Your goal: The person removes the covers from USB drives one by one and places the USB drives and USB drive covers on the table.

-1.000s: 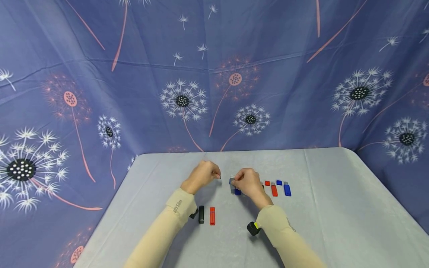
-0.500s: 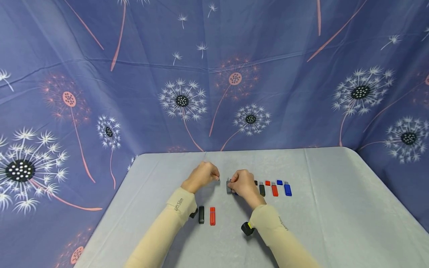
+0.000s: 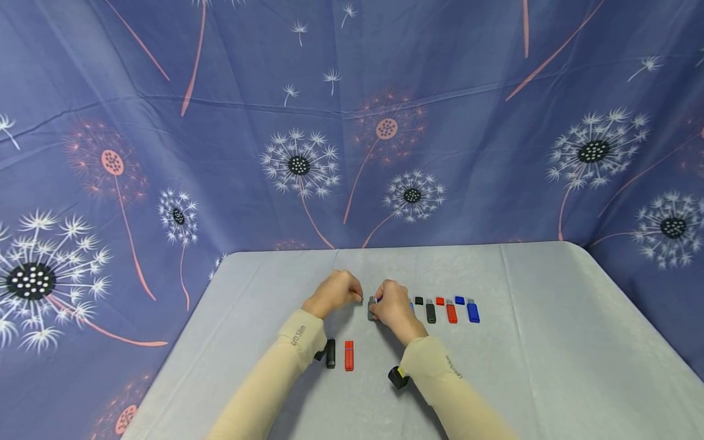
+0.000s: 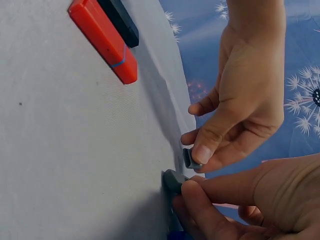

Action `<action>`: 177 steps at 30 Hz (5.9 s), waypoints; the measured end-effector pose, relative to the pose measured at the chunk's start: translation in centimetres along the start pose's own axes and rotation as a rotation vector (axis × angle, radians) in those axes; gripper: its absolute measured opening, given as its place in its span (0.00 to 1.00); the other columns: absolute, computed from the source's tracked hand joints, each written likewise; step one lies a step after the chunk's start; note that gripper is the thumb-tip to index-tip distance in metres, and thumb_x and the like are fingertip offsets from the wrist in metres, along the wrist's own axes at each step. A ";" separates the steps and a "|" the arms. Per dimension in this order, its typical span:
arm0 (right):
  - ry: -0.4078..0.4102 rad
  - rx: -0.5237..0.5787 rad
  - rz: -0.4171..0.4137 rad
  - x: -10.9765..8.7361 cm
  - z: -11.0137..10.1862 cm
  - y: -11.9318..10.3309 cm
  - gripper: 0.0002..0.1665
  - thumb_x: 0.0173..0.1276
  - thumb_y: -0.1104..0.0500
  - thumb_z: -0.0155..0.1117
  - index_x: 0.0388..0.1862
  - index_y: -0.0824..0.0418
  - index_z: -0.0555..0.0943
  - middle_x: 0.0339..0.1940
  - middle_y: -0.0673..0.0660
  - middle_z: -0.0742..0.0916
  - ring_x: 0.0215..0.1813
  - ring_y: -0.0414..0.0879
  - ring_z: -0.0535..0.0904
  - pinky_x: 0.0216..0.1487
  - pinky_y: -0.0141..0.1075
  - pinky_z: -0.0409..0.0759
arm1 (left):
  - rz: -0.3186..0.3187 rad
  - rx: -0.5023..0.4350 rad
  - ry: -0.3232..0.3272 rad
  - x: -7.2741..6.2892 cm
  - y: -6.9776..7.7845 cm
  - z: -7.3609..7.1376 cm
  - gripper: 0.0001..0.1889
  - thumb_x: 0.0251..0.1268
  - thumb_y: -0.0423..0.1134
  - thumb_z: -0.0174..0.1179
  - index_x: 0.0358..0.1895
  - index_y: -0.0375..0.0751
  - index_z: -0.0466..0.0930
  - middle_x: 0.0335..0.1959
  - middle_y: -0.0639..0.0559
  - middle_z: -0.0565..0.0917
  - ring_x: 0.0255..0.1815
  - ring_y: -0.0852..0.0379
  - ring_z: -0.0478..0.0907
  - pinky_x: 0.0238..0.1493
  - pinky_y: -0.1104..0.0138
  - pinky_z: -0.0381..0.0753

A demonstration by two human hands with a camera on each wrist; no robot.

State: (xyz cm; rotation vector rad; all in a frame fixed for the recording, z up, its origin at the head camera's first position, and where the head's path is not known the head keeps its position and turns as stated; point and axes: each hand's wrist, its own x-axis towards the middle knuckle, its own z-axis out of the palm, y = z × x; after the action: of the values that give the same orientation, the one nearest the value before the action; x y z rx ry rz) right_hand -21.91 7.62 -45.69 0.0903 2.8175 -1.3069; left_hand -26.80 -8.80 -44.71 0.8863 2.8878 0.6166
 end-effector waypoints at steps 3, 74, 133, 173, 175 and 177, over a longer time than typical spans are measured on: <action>0.013 -0.031 -0.010 0.1 0.1 0.0 0.15 0.55 0.70 0.79 0.31 0.64 0.78 0.20 0.55 0.83 0.24 0.45 0.82 0.30 0.35 0.79 | -0.012 0.007 0.007 0.2 0.0 0.4 0.02 0.63 0.35 0.73 0.33 0.44 0.93 0.32 0.54 0.92 0.37 0.57 0.88 0.43 0.64 0.86; -0.012 -0.072 -0.209 -11.4 -5.0 4.7 0.28 0.63 0.58 0.78 0.61 0.63 0.83 0.53 0.59 0.90 0.59 0.57 0.85 0.60 0.56 0.82 | 0.042 0.156 0.232 -12.0 6.2 1.7 0.31 0.66 0.56 0.69 0.64 0.38 0.80 0.58 0.42 0.85 0.59 0.45 0.83 0.56 0.51 0.85; -0.100 -0.314 -0.035 -14.4 -9.7 8.6 0.74 0.51 0.21 0.72 0.81 0.69 0.60 0.77 0.73 0.70 0.75 0.71 0.68 0.68 0.67 0.71 | -0.301 0.193 0.154 -19.9 5.7 1.5 0.59 0.53 0.83 0.56 0.82 0.48 0.59 0.81 0.37 0.60 0.82 0.30 0.51 0.71 0.25 0.51; -0.275 -0.106 -0.333 -8.2 1.1 0.4 0.16 0.60 0.57 0.76 0.23 0.61 0.78 0.21 0.50 0.75 0.27 0.43 0.68 0.24 0.34 0.65 | -0.431 0.209 0.106 -22.7 3.2 -1.8 0.58 0.54 0.83 0.55 0.82 0.49 0.58 0.80 0.36 0.62 0.82 0.27 0.51 0.70 0.24 0.51; -0.263 -0.096 -0.321 -8.1 1.6 0.2 0.17 0.61 0.57 0.76 0.22 0.61 0.77 0.19 0.48 0.73 0.24 0.42 0.67 0.22 0.33 0.62 | -0.436 0.207 0.103 -22.8 3.2 -1.8 0.58 0.54 0.83 0.55 0.82 0.49 0.58 0.80 0.36 0.62 0.82 0.27 0.51 0.70 0.24 0.51; -0.259 -0.091 -0.308 -8.0 2.0 0.0 0.17 0.61 0.57 0.76 0.22 0.62 0.78 0.18 0.48 0.73 0.23 0.42 0.68 0.21 0.33 0.62 | -0.439 0.205 0.102 -22.9 3.3 -1.7 0.58 0.54 0.84 0.55 0.82 0.50 0.58 0.80 0.36 0.62 0.82 0.27 0.51 0.70 0.24 0.51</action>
State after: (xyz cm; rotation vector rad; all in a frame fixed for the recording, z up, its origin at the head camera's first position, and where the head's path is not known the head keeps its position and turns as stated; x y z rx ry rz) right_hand -13.91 5.77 -46.50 -0.4961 2.7327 -1.1341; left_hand -6.31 -19.54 -43.22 0.2149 3.1252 0.3364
